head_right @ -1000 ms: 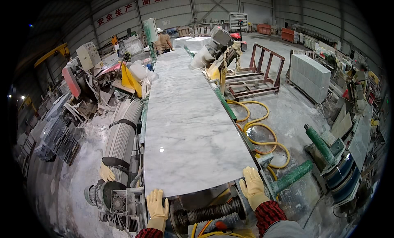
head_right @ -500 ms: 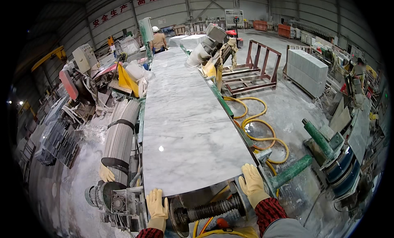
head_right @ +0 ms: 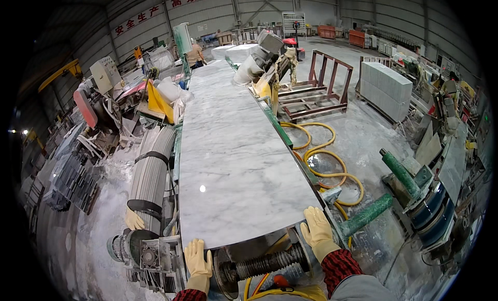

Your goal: The person guides large marble slabs through a conveyor-based polishing machine in a factory. They wear gloves and use both hands to align and feed the slabs into the machinery, then remove the processed pieces.

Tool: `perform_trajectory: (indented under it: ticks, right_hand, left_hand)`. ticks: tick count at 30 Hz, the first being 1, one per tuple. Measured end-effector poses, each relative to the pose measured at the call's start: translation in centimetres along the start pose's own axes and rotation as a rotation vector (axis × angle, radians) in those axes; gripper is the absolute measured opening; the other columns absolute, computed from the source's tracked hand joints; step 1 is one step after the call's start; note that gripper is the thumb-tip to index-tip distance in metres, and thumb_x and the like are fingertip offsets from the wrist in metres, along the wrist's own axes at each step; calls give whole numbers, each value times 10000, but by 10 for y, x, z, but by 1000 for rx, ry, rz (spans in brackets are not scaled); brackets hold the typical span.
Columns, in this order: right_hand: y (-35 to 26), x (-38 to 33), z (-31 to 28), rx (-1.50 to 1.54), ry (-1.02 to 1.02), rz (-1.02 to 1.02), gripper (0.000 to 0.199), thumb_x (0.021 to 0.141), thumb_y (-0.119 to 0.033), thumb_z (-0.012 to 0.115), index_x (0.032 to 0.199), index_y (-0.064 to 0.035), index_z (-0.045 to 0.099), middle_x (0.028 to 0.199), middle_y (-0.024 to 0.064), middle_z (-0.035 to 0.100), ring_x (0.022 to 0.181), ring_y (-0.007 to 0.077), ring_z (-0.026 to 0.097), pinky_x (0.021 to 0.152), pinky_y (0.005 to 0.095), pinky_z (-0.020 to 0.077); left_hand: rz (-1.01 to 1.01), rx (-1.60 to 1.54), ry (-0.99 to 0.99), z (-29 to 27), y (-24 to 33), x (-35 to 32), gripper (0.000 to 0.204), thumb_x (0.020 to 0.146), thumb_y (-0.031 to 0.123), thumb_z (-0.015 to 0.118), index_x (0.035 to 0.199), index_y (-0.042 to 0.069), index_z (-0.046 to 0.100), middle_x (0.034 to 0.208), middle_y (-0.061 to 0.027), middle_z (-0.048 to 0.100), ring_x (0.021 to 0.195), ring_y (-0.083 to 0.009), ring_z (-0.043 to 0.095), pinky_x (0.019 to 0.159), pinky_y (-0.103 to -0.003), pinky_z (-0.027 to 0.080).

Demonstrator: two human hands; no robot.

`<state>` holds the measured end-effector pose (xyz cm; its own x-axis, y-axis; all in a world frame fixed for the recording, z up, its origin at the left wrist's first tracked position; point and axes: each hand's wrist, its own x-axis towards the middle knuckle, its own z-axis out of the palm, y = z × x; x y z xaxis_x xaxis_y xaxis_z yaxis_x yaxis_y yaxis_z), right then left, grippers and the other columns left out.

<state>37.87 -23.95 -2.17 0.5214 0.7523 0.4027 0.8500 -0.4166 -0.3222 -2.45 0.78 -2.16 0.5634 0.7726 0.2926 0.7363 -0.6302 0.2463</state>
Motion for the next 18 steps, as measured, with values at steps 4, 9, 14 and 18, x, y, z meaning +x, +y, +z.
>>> perform_trajectory:
  ticks: [4, 9, 14, 18]
  right_hand:
    - [2, -4, -1, -14, 1, 1, 556, 984, -263, 696, 1473, -30, 573, 1508, 266, 588, 1426, 481, 514, 1242, 521, 391]
    - [0, -2, -9, 31, 1, -21, 532, 1004, -277, 667, 1458, -13, 584, 1493, 260, 599, 1416, 442, 534, 1240, 505, 398]
    - [0, -9, -3, 3, 64, -6, 523, 1025, -325, 666, 1452, -33, 588, 1503, 197, 599, 1428, 406, 529, 1253, 477, 393]
    - [7, -17, -2, -37, 105, -9, 527, 1026, -320, 664, 1467, -46, 575, 1517, 187, 595, 1438, 399, 524, 1259, 473, 387]
  left_hand:
    - [16, 3, 14, 4, -1, 1, 541, 999, 305, 675, 1466, 51, 576, 1548, -245, 564, 1458, -469, 479, 1253, -598, 294]
    - [84, -69, 68, 5, -3, -7, 538, 1015, 270, 679, 1471, -1, 589, 1540, -293, 552, 1457, -496, 471, 1251, -626, 295]
    - [182, 8, -85, 3, -17, 3, 600, 1090, 404, 580, 1480, -51, 604, 1539, -341, 552, 1463, -497, 479, 1271, -574, 297]
    - [198, 34, 28, -27, 20, -1, 580, 1108, 385, 542, 1474, -60, 607, 1529, -349, 558, 1454, -487, 496, 1263, -573, 310]
